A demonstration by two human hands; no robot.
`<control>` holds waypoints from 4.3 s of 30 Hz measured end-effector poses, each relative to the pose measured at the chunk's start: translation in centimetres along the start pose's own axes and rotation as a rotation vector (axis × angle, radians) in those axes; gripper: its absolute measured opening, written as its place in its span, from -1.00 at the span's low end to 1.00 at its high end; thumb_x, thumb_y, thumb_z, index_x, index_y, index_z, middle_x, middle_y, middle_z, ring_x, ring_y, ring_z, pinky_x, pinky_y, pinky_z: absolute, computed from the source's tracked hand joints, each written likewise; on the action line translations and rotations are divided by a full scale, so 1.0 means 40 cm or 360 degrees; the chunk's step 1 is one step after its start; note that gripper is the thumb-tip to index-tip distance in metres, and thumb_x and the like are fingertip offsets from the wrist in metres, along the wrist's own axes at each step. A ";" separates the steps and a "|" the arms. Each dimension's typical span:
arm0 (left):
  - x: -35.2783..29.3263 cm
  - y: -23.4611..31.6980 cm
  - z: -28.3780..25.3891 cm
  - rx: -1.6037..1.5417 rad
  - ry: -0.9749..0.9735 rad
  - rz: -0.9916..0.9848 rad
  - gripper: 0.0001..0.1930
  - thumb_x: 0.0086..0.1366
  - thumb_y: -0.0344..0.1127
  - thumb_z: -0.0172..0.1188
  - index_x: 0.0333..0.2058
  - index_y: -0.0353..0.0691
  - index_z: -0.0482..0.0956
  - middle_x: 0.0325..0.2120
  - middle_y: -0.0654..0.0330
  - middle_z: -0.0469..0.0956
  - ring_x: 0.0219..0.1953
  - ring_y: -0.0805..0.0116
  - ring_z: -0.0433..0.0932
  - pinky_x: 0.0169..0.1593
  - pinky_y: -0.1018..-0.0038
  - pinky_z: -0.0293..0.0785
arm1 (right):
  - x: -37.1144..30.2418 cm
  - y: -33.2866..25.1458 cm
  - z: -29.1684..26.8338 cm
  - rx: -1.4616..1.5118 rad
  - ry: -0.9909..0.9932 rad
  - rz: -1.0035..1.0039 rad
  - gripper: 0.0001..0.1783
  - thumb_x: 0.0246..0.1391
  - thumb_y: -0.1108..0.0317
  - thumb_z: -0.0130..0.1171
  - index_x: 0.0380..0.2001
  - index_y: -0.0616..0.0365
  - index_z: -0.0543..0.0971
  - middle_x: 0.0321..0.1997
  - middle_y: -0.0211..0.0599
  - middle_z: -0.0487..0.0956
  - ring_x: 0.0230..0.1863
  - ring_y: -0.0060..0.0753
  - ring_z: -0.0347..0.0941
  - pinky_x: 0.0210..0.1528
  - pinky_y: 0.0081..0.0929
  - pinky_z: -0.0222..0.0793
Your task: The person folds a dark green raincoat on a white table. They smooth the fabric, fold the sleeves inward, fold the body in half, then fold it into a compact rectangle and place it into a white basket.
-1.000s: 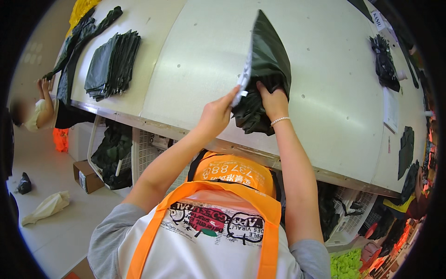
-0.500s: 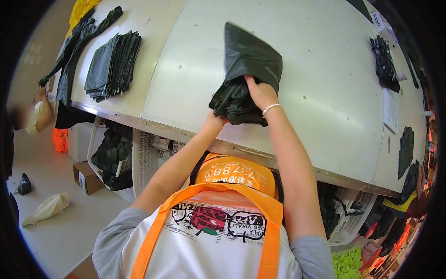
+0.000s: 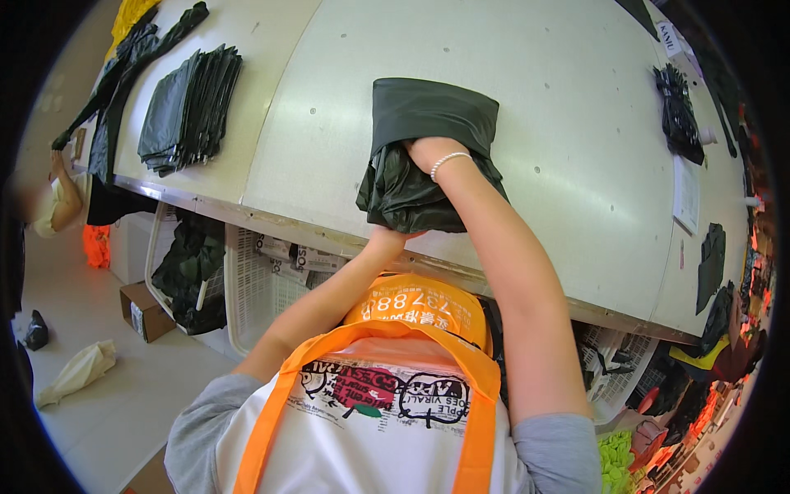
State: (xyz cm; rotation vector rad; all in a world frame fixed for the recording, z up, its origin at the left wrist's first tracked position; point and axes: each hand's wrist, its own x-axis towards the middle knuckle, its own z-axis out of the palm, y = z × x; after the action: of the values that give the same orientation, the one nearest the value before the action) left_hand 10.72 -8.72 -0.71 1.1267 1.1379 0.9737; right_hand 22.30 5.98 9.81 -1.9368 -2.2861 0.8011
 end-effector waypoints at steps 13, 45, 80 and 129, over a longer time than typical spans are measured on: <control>0.018 0.260 -0.013 -0.1061 0.0122 -0.0647 -0.64 0.23 -0.48 -0.04 0.03 -0.26 0.30 -0.10 0.09 0.46 -0.11 0.25 0.52 -0.04 0.24 0.55 | -0.312 -0.066 -0.119 0.0761 0.0487 -0.0806 -0.73 0.16 0.32 0.04 -0.19 0.30 0.53 -0.10 -0.02 0.55 -0.06 -0.06 0.48 0.01 -0.33 0.34; 0.160 0.447 0.086 0.2510 -0.0463 0.1720 -0.27 0.09 0.00 0.18 0.18 -0.26 0.23 0.26 -0.10 0.09 -0.03 0.18 0.36 -0.01 0.34 0.30 | -0.369 0.056 0.034 0.2449 0.0450 0.0441 -0.83 0.20 0.55 -0.22 -0.24 0.41 0.38 -0.17 -0.12 0.50 -0.16 -0.23 0.55 -0.07 -0.35 0.53; 0.233 0.316 0.218 0.2085 -0.1071 0.1395 -0.30 -0.02 -0.49 0.11 0.19 -0.01 0.27 0.21 0.33 0.25 -0.25 0.18 0.46 -0.30 0.36 0.53 | -0.457 0.372 0.023 -0.0412 0.0602 0.0382 -0.82 -0.15 0.25 0.27 -0.45 0.05 0.54 -0.33 -0.37 0.51 -0.22 -0.30 0.42 -0.27 -0.37 0.34; 0.198 0.320 0.350 0.1336 -0.2354 0.1781 -0.67 0.12 -0.22 0.13 -0.16 -0.24 0.54 -0.02 0.09 0.47 0.20 0.14 0.25 0.34 0.10 -0.04 | -0.655 0.322 -0.003 0.0850 0.0546 -0.0209 -0.92 -0.02 0.47 0.14 -0.44 0.26 0.55 -0.31 -0.18 0.43 -0.30 -0.10 0.43 -0.25 -0.31 0.36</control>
State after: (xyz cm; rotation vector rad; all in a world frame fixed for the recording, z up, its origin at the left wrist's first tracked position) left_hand 25.58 -1.02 11.22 2.5896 -0.5146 0.0699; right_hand 39.82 -17.24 12.38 -1.5284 -1.7522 0.8699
